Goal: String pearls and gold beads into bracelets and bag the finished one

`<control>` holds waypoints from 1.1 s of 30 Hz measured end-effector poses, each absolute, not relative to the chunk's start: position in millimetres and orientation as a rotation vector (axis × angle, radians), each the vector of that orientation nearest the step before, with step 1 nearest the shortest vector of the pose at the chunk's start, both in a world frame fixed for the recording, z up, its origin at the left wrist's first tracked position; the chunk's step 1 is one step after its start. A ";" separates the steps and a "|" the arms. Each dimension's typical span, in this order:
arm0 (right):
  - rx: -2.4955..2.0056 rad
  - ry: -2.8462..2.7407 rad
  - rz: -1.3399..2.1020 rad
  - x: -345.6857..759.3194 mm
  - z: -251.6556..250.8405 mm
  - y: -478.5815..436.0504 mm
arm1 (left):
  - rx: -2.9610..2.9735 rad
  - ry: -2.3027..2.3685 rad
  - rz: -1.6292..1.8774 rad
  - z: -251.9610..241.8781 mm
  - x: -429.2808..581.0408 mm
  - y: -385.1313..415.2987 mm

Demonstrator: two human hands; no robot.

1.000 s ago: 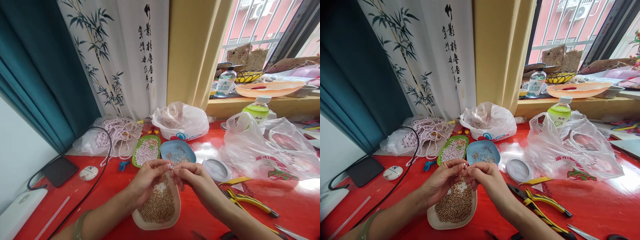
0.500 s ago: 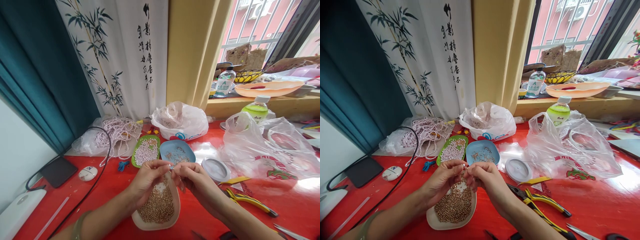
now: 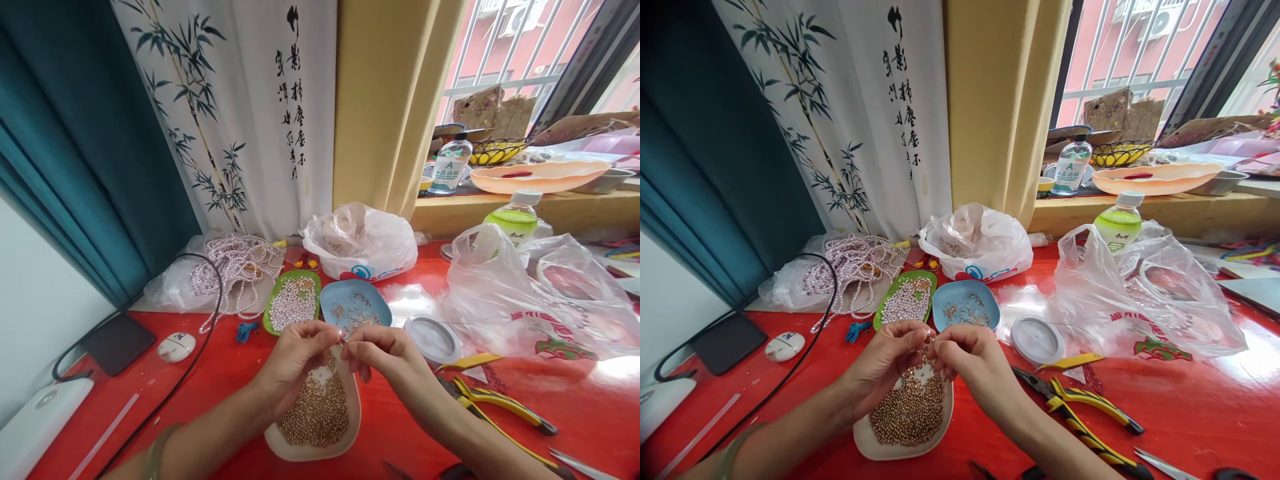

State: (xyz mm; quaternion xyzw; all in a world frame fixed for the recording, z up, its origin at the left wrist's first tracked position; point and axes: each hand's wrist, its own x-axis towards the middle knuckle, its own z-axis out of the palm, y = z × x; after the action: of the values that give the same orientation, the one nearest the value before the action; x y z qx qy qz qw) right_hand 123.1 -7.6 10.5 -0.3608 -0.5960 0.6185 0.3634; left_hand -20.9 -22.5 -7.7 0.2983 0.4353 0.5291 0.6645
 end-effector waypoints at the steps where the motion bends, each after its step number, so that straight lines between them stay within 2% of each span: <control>1: -0.931 -1.536 1.592 122.9 10.4 -7.7 | 0.676 0.981 1.196 -8.3 -20.7 -22.4; 17: -0.920 -1.551 1.639 121.8 12.4 -8.5 | 0.759 0.885 1.214 -5.1 -20.9 -22.9; 25: -1.061 -1.608 1.327 130.4 15.2 0.6 | 0.841 0.957 1.099 -1.3 -27.7 -20.7; 33: -0.860 -1.577 1.620 126.1 12.7 0.8 | 0.849 0.888 0.879 -6.6 -23.2 -26.3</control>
State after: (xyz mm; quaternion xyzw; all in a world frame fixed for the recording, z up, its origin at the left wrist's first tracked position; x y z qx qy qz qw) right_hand 126.1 0.8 12.7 -0.3324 -0.6100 0.6264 0.3535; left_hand -23.2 -26.3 -6.6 0.3851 0.4029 0.3988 0.7282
